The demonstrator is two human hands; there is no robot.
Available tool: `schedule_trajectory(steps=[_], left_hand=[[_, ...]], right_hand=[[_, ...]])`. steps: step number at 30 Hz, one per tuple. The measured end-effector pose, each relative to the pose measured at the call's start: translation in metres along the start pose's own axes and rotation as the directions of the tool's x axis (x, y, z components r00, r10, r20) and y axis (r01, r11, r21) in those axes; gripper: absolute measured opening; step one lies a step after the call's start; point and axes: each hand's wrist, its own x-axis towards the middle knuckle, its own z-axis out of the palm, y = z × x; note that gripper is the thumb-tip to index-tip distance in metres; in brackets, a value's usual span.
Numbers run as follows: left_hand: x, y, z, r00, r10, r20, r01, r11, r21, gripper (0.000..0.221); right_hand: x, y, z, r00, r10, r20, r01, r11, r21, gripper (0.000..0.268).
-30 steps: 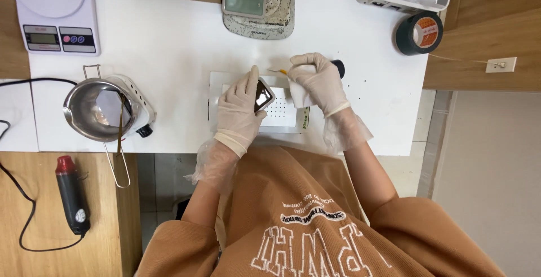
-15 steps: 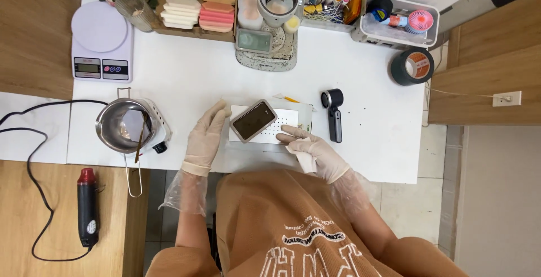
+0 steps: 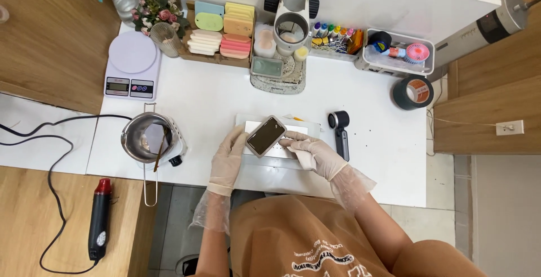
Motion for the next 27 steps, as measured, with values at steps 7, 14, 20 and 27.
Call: schedule_trajectory(steps=[7,14,20,27], left_hand=[[-0.02,-0.01,0.003,0.997,-0.022,-0.081,0.02,0.999,-0.03,0.045],[-0.03,-0.033,0.004,0.992,0.036,-0.124,-0.041,0.998,-0.039,0.047],[-0.038,-0.047,0.006,0.988,0.064,-0.138,-0.083,0.987,-0.138,0.046],[-0.057,-0.024,-0.004,0.943,0.165,-0.289,-0.156,0.986,0.052,0.049]], right_hand=[[0.011,-0.011,0.011,1.0,-0.006,0.025,0.007,0.998,-0.059,0.047],[0.028,-0.019,0.02,0.999,-0.018,0.028,0.022,0.988,-0.152,0.045],[0.029,-0.026,0.025,0.998,0.006,0.063,0.006,0.982,-0.191,0.045],[0.018,-0.025,0.018,0.939,-0.343,0.018,0.337,0.912,-0.235,0.057]])
